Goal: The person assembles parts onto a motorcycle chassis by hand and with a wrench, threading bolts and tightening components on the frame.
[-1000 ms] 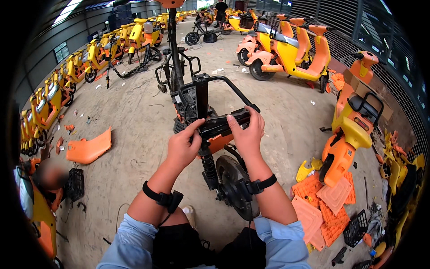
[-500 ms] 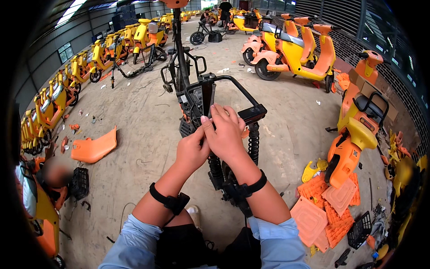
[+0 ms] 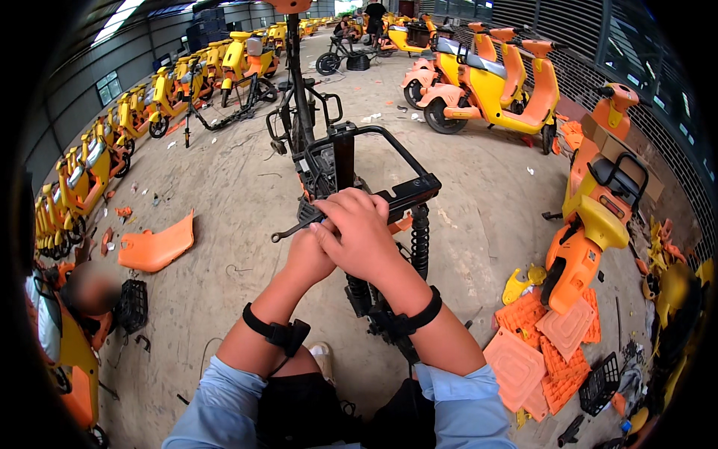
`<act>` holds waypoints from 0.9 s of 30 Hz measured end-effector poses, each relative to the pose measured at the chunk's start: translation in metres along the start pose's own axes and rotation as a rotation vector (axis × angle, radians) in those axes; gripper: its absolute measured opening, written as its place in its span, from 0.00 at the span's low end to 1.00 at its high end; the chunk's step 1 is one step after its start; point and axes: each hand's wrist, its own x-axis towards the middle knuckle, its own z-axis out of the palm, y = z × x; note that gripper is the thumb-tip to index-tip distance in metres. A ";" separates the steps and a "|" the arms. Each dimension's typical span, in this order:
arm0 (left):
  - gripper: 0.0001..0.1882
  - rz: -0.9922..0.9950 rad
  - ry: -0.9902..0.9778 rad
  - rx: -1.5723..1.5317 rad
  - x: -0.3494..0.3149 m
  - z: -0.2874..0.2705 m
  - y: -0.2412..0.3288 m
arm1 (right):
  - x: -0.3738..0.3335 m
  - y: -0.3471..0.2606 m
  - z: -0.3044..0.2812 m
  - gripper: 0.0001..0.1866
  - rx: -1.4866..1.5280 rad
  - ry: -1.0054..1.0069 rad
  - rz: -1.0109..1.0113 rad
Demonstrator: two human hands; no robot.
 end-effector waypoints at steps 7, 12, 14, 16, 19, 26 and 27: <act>0.15 0.060 0.071 -0.214 -0.004 -0.014 -0.015 | -0.013 0.007 -0.008 0.20 -0.017 0.000 -0.102; 0.09 0.014 0.292 -0.317 -0.005 -0.008 -0.014 | -0.019 0.017 -0.011 0.17 0.037 0.029 -0.128; 0.11 0.002 0.285 -0.252 -0.006 -0.007 -0.020 | -0.020 0.023 -0.013 0.16 0.099 0.035 -0.146; 0.13 -0.018 0.281 -0.258 -0.003 -0.005 -0.015 | -0.023 0.036 -0.018 0.16 0.301 0.084 -0.065; 0.19 -0.075 0.248 -0.286 0.000 -0.003 -0.002 | -0.028 0.045 -0.016 0.17 0.593 0.148 0.238; 0.24 0.047 0.283 -0.159 0.012 0.001 0.003 | -0.025 0.043 -0.024 0.16 1.062 0.112 0.807; 0.23 0.079 0.289 -0.146 0.013 0.001 0.003 | -0.025 0.044 -0.023 0.17 1.036 0.137 0.832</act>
